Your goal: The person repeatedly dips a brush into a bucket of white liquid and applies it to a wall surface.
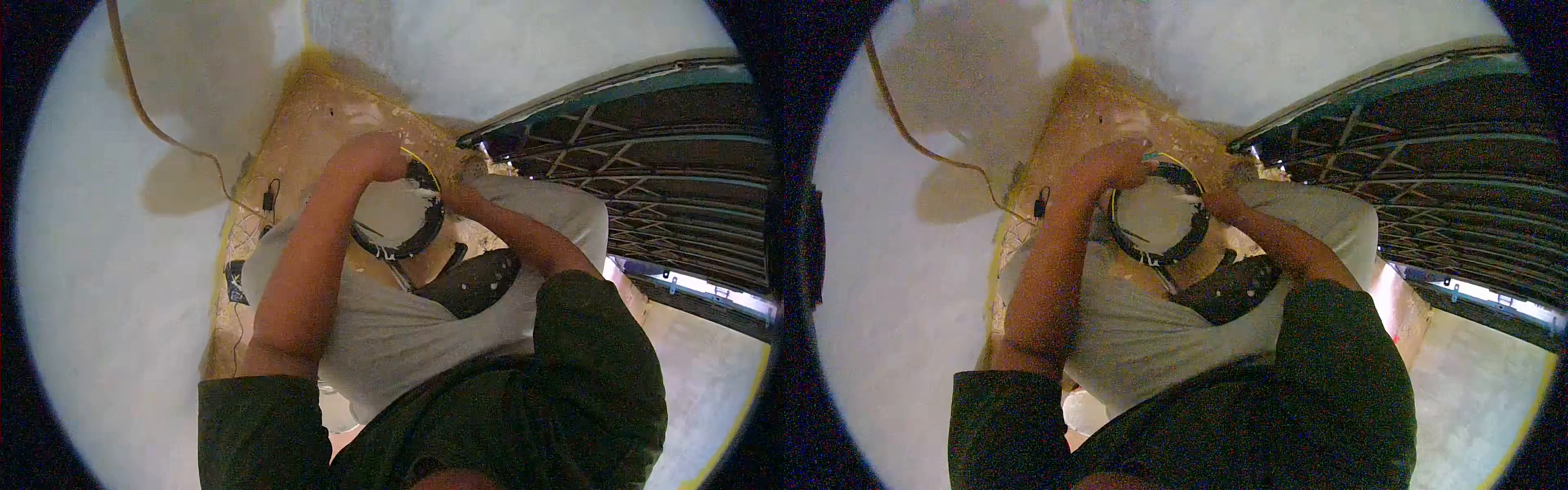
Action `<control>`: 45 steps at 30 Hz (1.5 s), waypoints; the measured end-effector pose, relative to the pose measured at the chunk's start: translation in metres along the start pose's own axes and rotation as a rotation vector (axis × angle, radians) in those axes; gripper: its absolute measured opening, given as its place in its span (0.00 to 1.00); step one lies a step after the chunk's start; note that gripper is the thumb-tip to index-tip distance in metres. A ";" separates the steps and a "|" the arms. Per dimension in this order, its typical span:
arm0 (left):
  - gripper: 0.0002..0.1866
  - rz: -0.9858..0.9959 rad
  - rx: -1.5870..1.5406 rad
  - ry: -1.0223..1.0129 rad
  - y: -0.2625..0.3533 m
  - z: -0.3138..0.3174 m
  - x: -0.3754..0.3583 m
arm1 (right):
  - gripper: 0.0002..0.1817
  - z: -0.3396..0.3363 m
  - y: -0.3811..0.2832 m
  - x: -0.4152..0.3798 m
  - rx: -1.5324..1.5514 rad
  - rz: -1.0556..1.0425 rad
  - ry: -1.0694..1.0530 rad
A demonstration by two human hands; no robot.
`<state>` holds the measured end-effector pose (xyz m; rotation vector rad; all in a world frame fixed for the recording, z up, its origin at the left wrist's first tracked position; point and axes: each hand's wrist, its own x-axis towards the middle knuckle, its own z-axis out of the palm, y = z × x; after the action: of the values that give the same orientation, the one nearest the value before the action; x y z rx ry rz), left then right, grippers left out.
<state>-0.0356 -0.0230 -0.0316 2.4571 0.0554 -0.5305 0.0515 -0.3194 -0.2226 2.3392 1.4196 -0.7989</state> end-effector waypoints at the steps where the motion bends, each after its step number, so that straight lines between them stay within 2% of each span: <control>1: 0.21 0.004 -0.001 0.001 0.001 0.003 -0.002 | 0.13 -0.004 -0.003 -0.005 -0.002 0.004 0.000; 3: 0.27 -0.055 0.036 0.148 0.000 0.011 -0.006 | 0.12 -0.013 -0.008 -0.011 -0.005 0.075 -0.015; 5: 0.29 -0.030 0.032 0.111 -0.005 0.008 0.002 | 0.12 0.057 0.026 0.006 0.113 0.073 0.059; 6: 0.31 -0.003 0.030 0.072 -0.005 0.005 0.004 | 0.11 0.058 0.026 0.006 0.232 0.073 0.134; 10: 0.29 0.026 0.118 -0.016 -0.005 0.004 0.013 | 0.11 0.054 0.022 0.004 0.056 -0.031 0.095; 15: 0.22 -0.044 0.038 -0.014 -0.005 0.003 0.005 | 0.11 0.047 0.025 0.016 0.569 0.023 0.009; 16: 0.22 -0.045 0.040 -0.011 -0.006 0.002 0.005 | 0.11 0.062 0.025 0.020 0.568 0.021 0.013; 18: 0.22 -0.077 0.080 -0.046 -0.007 0.004 0.008 | 0.12 0.107 0.025 0.023 0.748 -0.078 0.561; 19: 0.22 -0.077 0.081 -0.046 -0.006 0.003 0.008 | 0.12 0.080 0.017 0.014 0.748 -0.078 0.562; 21: 0.22 -0.092 0.093 -0.067 -0.004 0.000 0.009 | 0.12 -0.006 -0.005 -0.014 0.998 0.091 -0.064; 22: 0.22 -0.092 0.096 -0.064 -0.005 -0.001 0.010 | 0.12 0.012 0.003 -0.011 0.997 0.090 -0.060; 24: 0.21 -0.074 0.128 -0.115 -0.006 -0.003 0.013 | 0.12 0.049 0.019 -0.005 1.175 -0.108 -0.129; 25: 0.21 -0.075 0.133 -0.109 -0.005 -0.008 0.012 | 0.12 0.038 0.009 -0.006 1.173 -0.113 -0.123; 27: 0.20 -0.157 0.104 -0.175 -0.001 -0.017 0.010 | 0.10 0.016 -0.012 -0.006 1.708 0.161 -0.272; 28: 0.20 -0.157 0.110 -0.164 -0.002 -0.018 0.006 | 0.11 0.007 -0.012 -0.005 1.837 -0.026 -0.295; 29: 0.19 -0.174 0.066 -0.104 -0.004 -0.018 -0.002 | 0.11 -0.001 -0.014 -0.004 1.831 -0.036 -0.288; 31: 0.18 -0.190 0.025 -0.032 -0.014 -0.019 0.002 | 0.12 -0.016 -0.026 0.003 2.261 -0.133 -0.301; 32: 0.17 -0.194 0.055 -0.177 -0.023 -0.016 0.012 | 0.14 -0.007 -0.033 0.015 2.170 0.059 -0.007; 33: 0.17 -0.198 0.085 -0.323 -0.028 -0.016 0.019 | 0.14 -0.023 -0.035 0.023 2.163 0.048 -0.002; 35: 0.19 -0.220 0.013 -0.272 -0.025 -0.029 0.009 | 0.15 -0.077 -0.042 0.034 1.921 -0.428 0.092; 36: 0.23 -0.238 -0.061 -0.233 -0.023 -0.034 0.004 | 0.15 -0.096 -0.045 0.041 1.911 -0.439 0.098; 37: 0.23 -0.237 -0.055 -0.219 -0.025 -0.032 0.005 | 0.11 -0.115 -0.048 0.048 1.960 -0.441 0.259; 38: 0.18 -0.299 -0.094 -0.208 -0.030 -0.026 0.012 | 0.07 -0.134 -0.049 0.052 2.002 -0.445 0.424; 39: 0.14 -0.359 -0.134 -0.195 -0.034 -0.021 0.020 | 0.07 -0.157 -0.048 0.053 1.989 -0.461 0.433; 40: 0.14 -0.355 -0.129 -0.174 -0.037 -0.019 0.026 | 0.09 -0.181 -0.046 0.054 1.902 -0.372 0.540; 41: 0.14 -0.262 -0.030 -0.136 -0.039 -0.017 0.033 | 0.12 -0.205 -0.045 0.054 1.811 -0.285 0.644; 42: 0.15 -0.170 0.070 -0.101 -0.039 -0.019 0.036 | 0.10 -0.224 -0.046 0.058 1.720 -0.172 0.758; 43: 0.15 -0.167 0.076 -0.079 -0.035 -0.026 0.035 | 0.10 -0.244 -0.047 0.060 1.706 -0.191 0.770; 45: 0.16 -0.121 0.056 0.166 -0.025 -0.035 0.034 | 0.12 -0.282 -0.052 0.062 1.835 -0.118 0.946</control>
<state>0.0040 0.0152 -0.0330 2.5600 0.2614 -0.3823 0.1143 -0.1068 -0.0303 4.4916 1.0094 -1.5101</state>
